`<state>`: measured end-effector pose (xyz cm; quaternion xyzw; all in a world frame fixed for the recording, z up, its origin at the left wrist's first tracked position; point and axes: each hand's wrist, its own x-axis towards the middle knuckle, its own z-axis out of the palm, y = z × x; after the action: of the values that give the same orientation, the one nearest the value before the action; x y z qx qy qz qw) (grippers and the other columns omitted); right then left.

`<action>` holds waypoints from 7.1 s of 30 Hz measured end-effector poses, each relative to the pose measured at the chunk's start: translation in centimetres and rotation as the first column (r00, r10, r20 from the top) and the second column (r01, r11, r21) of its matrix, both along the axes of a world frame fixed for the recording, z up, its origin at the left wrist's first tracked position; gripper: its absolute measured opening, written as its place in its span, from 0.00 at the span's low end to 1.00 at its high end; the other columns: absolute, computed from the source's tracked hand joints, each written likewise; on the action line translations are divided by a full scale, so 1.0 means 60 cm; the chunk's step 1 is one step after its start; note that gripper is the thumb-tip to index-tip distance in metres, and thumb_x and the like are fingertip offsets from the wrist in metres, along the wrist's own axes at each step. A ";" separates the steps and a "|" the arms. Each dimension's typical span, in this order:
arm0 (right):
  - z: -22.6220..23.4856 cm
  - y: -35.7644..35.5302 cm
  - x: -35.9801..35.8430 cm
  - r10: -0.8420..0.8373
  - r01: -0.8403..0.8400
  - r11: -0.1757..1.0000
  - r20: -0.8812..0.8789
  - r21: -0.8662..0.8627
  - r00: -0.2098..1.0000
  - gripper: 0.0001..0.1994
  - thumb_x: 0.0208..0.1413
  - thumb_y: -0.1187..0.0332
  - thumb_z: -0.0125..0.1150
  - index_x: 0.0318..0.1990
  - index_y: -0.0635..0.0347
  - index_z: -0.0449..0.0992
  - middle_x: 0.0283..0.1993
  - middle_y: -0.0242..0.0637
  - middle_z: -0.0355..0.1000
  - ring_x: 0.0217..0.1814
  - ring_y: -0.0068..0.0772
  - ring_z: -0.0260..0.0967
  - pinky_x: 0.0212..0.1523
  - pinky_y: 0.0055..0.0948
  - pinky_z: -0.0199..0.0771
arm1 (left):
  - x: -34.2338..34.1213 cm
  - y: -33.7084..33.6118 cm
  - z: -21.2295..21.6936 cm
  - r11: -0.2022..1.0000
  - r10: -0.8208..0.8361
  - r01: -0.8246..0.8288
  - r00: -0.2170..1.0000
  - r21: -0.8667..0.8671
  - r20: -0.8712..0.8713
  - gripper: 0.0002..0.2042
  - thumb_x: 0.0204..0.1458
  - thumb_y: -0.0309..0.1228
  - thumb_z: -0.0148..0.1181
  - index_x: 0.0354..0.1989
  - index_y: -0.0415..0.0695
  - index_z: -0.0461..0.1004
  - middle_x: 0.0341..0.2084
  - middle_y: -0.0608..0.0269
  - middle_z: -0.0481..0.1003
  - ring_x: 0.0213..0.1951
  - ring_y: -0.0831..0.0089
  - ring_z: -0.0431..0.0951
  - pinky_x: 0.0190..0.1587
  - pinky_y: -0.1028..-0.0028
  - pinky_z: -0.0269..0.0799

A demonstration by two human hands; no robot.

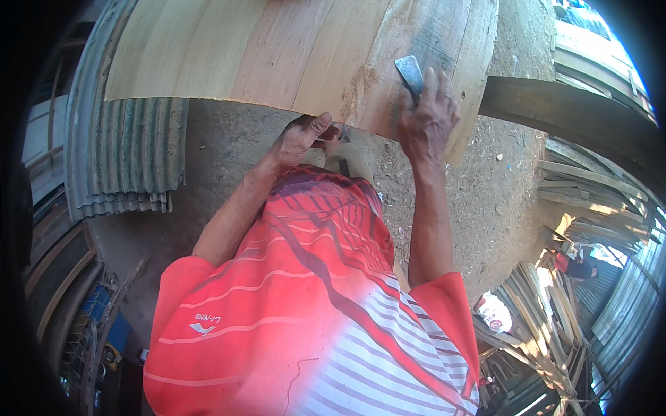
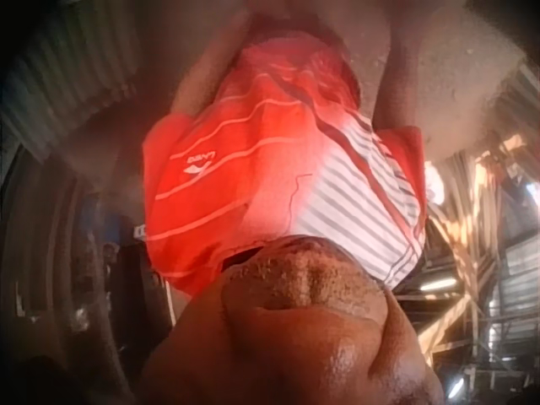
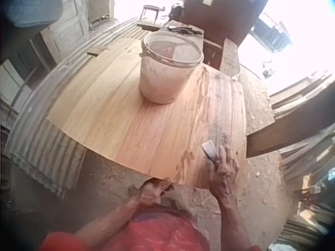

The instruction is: The person applies wood putty to the seams and imperfections of a wooden tabletop using a putty knife and smooths it over by hand.

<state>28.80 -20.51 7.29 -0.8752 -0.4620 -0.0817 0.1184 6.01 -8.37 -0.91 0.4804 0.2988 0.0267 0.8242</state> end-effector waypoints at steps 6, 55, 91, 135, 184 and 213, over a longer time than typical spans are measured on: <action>-0.001 -0.050 0.028 -0.093 0.088 0.995 -0.109 -0.053 0.990 0.21 0.68 0.63 0.61 0.66 0.59 0.76 0.55 0.54 0.76 0.58 0.53 0.75 0.57 0.45 0.76 | -0.002 0.010 -0.007 0.996 -0.070 0.070 0.998 0.054 -0.011 0.38 0.62 0.68 0.55 0.52 0.38 0.80 0.44 0.56 0.82 0.49 0.66 0.82 0.56 0.65 0.77; 0.058 0.031 -0.067 0.142 -0.167 0.985 -0.349 -0.042 0.926 0.17 0.63 0.70 0.64 0.59 0.54 0.81 0.39 0.49 0.73 0.40 0.50 0.75 0.43 0.47 0.75 | 0.000 0.006 -0.013 1.000 -0.014 0.014 1.000 0.009 0.013 0.43 0.55 0.72 0.61 0.57 0.38 0.75 0.43 0.57 0.82 0.47 0.70 0.82 0.49 0.67 0.79; 0.131 0.110 -0.030 -0.093 -0.061 0.947 -0.451 -0.315 0.888 0.21 0.68 0.59 0.55 0.61 0.62 0.82 0.26 0.41 0.74 0.25 0.31 0.68 0.31 0.39 0.70 | 0.008 0.016 0.001 0.990 -0.098 0.100 0.995 0.097 -0.021 0.46 0.58 0.73 0.54 0.59 0.35 0.77 0.50 0.53 0.83 0.55 0.64 0.82 0.60 0.65 0.75; 0.143 -0.052 -0.063 0.269 -0.431 0.883 -0.552 -0.186 0.789 0.20 0.61 0.72 0.62 0.61 0.54 0.75 0.41 0.49 0.71 0.45 0.56 0.75 0.46 0.51 0.76 | -0.005 -0.024 0.021 0.975 0.127 -0.096 0.980 0.202 -0.150 0.33 0.68 0.61 0.53 0.52 0.36 0.78 0.42 0.56 0.84 0.47 0.66 0.84 0.51 0.65 0.79; 0.049 -0.275 -0.054 -0.325 0.362 0.924 -0.250 0.122 0.912 0.22 0.60 0.75 0.65 0.62 0.62 0.76 0.50 0.49 0.76 0.52 0.50 0.75 0.53 0.45 0.76 | -0.015 -0.025 0.065 0.003 0.147 0.221 0.965 0.975 -0.219 0.45 0.53 0.49 0.70 0.79 0.50 0.58 0.81 0.46 0.47 0.80 0.38 0.41 0.74 0.29 0.29; 0.032 -0.229 -0.081 -0.332 0.343 0.927 -0.093 0.155 0.939 0.22 0.60 0.74 0.68 0.62 0.66 0.76 0.50 0.51 0.74 0.54 0.55 0.73 0.55 0.49 0.75 | -0.010 -0.004 0.107 0.043 0.099 0.181 0.978 0.982 -0.185 0.42 0.55 0.52 0.68 0.74 0.42 0.65 0.76 0.42 0.58 0.78 0.42 0.51 0.75 0.37 0.38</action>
<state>23.97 -34.25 9.21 -0.9305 -0.2920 -0.1111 0.1912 5.39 -8.58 5.49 0.9244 0.2650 0.1532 0.2278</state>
